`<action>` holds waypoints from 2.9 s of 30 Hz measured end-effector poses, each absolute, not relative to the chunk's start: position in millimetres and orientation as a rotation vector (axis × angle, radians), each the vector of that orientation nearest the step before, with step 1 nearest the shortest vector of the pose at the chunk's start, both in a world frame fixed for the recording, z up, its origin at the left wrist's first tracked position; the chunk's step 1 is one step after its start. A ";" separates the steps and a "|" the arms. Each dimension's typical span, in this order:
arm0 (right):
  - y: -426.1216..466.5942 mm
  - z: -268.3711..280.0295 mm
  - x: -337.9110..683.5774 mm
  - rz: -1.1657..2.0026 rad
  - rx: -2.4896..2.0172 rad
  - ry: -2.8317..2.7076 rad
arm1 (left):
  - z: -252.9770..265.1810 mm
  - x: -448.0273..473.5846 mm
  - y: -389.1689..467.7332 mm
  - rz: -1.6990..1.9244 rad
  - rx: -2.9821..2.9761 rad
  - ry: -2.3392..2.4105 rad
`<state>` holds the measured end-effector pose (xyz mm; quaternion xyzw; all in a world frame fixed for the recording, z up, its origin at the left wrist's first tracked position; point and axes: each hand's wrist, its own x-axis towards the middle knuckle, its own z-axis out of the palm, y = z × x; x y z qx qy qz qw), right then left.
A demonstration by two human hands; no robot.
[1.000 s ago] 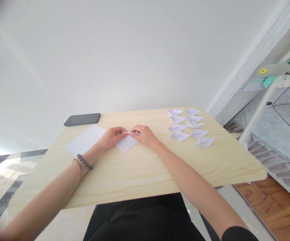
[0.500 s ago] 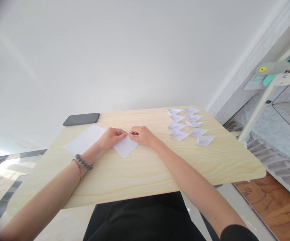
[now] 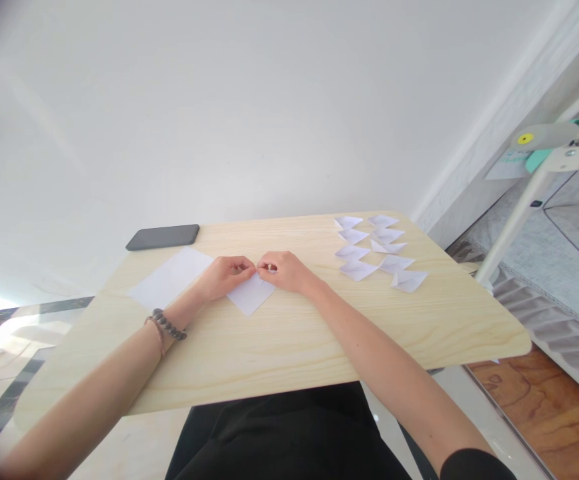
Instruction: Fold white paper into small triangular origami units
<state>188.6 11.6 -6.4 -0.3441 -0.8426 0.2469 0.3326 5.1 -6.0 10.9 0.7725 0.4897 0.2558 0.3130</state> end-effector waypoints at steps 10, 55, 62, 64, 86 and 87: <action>13.1 3.4 193.4 0.735 -0.931 -2.260 | 11.0 5.3 -2.5 0.692 2.009 1.265; 13.5 11.1 209.7 0.973 -0.986 -2.278 | 9.9 -11.7 3.9 0.683 1.908 1.231; 7.8 7.4 199.2 0.899 -0.964 -2.281 | 11.9 -1.9 -6.9 0.634 1.882 1.202; 6.6 6.1 195.0 0.879 -0.956 -2.290 | 11.6 0.5 -8.5 0.622 1.907 1.207; 7.2 12.3 202.3 0.976 -1.021 -2.282 | 9.8 -6.1 -3.9 0.617 1.801 1.233; 6.9 11.1 200.0 0.933 -1.013 -2.285 | 8.3 -5.8 -3.4 0.617 1.813 1.230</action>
